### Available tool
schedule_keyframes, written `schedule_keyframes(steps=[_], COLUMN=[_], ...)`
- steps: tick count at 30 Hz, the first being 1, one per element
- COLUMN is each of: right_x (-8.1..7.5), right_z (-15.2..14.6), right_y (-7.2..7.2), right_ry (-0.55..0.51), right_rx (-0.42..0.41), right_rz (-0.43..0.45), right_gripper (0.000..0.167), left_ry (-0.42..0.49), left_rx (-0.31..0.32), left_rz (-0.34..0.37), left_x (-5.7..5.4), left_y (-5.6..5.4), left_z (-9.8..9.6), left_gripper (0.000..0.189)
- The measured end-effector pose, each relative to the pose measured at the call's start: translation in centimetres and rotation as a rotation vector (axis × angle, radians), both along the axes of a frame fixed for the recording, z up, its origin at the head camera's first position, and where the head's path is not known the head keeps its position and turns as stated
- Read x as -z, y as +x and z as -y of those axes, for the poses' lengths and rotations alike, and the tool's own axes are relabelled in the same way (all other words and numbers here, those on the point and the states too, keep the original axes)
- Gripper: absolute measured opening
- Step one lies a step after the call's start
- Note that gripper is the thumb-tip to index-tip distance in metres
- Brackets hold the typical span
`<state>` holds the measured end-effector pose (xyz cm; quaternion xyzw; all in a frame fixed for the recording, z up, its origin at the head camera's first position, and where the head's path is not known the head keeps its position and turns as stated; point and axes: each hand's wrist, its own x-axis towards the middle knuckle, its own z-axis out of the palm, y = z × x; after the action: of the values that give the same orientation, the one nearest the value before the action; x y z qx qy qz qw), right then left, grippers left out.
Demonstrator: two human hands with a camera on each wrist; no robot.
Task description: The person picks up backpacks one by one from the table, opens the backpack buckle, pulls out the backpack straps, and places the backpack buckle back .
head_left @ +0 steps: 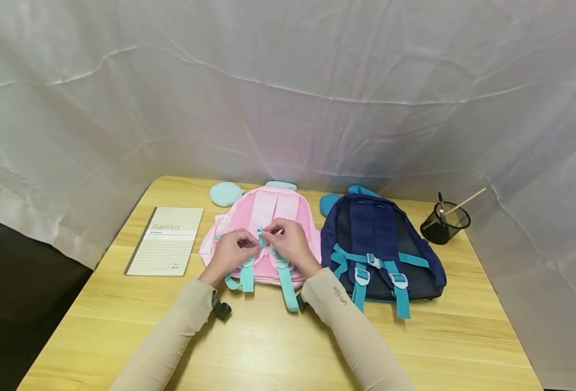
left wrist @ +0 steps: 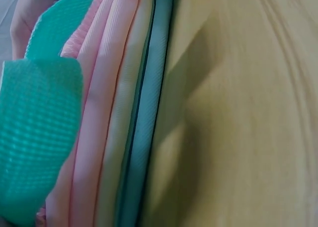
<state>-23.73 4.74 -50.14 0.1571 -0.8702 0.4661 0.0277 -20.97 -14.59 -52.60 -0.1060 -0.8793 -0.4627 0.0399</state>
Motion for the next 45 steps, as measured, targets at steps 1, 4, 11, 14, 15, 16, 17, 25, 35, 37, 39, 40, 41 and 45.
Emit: schedule_keyframes(steps=[1,4,11,14,15,16,17,25,35,37,39,40,41,45], right_x=[-0.06,-0.17,-0.13,-0.10,-0.09,-0.09,-0.10,-0.26,-0.37,-0.25,-0.16,-0.12,-0.09,-0.12], right_z=[-0.01,0.01,-0.01,-0.01,0.00,0.00,0.00,0.01,-0.25,-0.29,-0.32,-0.32,-0.32,-0.36], right_y=[0.00,-0.08,-0.23,-0.21,-0.20,-0.20,-0.20,-0.10,0.06,0.01,0.01,-0.01,-0.02,0.05], right_ry=[-0.002,0.001,-0.002,-0.008,-0.010,-0.013,-0.015,-0.022,-0.030,-0.029,-0.027,-0.027,-0.026,-0.026], right_rx=[-0.001,0.000,-0.005,-0.010,-0.012,-0.015,-0.016,-0.005,-0.006,-0.006,-0.007,-0.006,-0.005,-0.004], right_rz=[0.003,0.003,-0.010,-0.013,-0.015,-0.017,-0.018,-0.035,-0.020,-0.023,-0.028,-0.029,-0.030,-0.031], right_gripper=[0.006,0.006,0.006,0.006,0.006,0.006,0.006,0.008,0.006,0.006,0.006,0.006,0.006,0.006], left_ry=[-0.010,-0.037,-0.039,-0.035,-0.034,-0.033,-0.032,-0.024,-0.060,-0.063,-0.058,-0.052,-0.046,-0.026], left_rx=[-0.001,-0.003,-0.043,-0.044,-0.041,-0.038,-0.033,-0.013,-0.034,-0.050,-0.061,-0.064,-0.065,-0.065], left_rz=[-0.005,-0.033,-0.036,-0.043,-0.047,-0.052,-0.055,-0.046,-0.079,-0.105,-0.113,-0.116,-0.114,-0.086], left_x=[-0.08,-0.30,-0.67,-0.63,-0.63,-0.61,-0.58,-0.23,-0.37,-0.50,-0.53,-0.50,-0.48,-0.39], left_y=[-0.01,-0.08,-0.21,-0.23,-0.23,-0.23,-0.24,-0.23,0.06,0.16,0.16,0.14,0.13,0.07], left_z=[-0.04,-0.16,-0.46,-0.48,-0.48,-0.48,-0.47,-0.41,-0.72,-0.89,-0.98,-0.99,-1.00,-0.97], left_gripper=[0.008,0.012,0.010,0.008,0.008,0.008,0.008,0.008,0.011,0.011,0.010,0.009,0.009,0.007])
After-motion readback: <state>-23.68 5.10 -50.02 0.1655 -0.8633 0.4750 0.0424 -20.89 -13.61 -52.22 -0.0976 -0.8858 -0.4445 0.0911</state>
